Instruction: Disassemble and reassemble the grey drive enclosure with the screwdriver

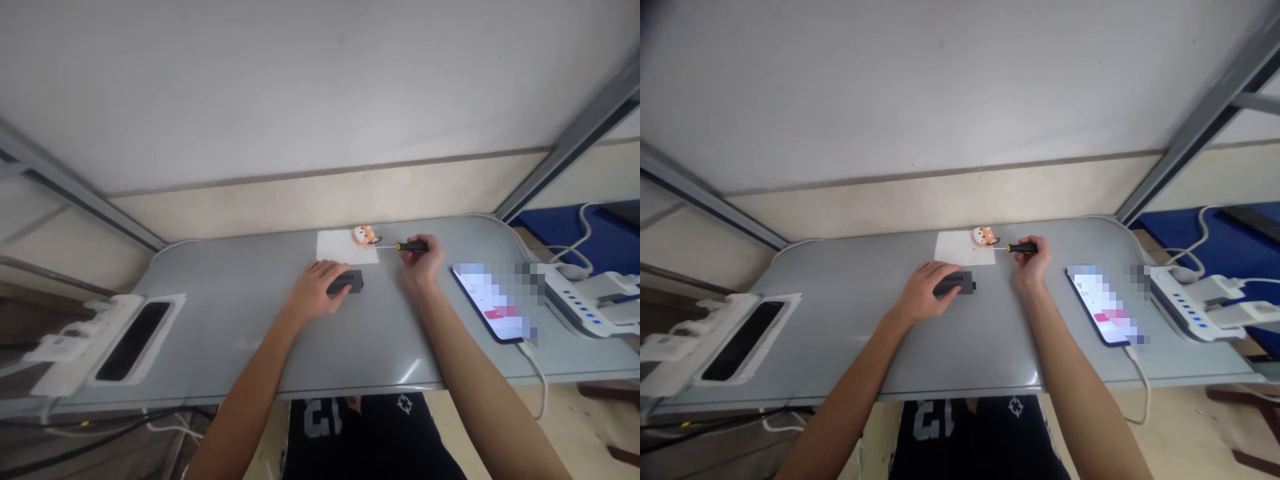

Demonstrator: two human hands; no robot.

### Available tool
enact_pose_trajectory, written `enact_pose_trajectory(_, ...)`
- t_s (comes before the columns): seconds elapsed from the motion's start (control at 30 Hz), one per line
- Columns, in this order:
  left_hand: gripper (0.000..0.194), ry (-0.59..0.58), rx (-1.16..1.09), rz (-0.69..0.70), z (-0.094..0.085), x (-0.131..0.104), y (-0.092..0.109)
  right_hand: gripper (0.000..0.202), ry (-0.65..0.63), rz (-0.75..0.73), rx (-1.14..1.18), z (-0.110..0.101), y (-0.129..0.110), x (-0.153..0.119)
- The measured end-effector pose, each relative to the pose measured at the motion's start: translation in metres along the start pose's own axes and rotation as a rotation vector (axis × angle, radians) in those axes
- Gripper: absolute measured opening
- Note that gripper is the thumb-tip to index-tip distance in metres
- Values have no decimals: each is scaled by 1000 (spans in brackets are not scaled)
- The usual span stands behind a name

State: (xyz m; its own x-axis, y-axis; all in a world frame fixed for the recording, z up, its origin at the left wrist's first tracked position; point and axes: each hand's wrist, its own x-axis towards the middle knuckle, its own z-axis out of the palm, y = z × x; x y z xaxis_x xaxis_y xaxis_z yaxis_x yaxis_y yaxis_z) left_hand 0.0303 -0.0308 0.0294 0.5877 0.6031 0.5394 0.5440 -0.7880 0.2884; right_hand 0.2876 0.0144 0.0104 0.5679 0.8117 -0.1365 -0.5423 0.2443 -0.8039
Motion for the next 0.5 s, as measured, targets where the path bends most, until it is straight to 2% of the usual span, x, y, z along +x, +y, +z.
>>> enact_pose_trajectory(0.1, 33, -42, -97, -78, -9, -1, -2, 30, 29, 41, 10, 0, 0, 1)
enact_pose_trajectory(0.23, 46, -170, -256, -203, -22, -2, -7, 42, -49, 45, -14, 2, 0, -1)
enact_pose_trajectory(0.37, 40, -157, -315, -244, -25, -2, -10, 46, -61, 23, -19, 3, -3, -2)
enact_pose_trajectory(0.5, 30, -120, -354, -289, -16, -2, -12, 46, 11, -30, -9, 0, -6, 2)
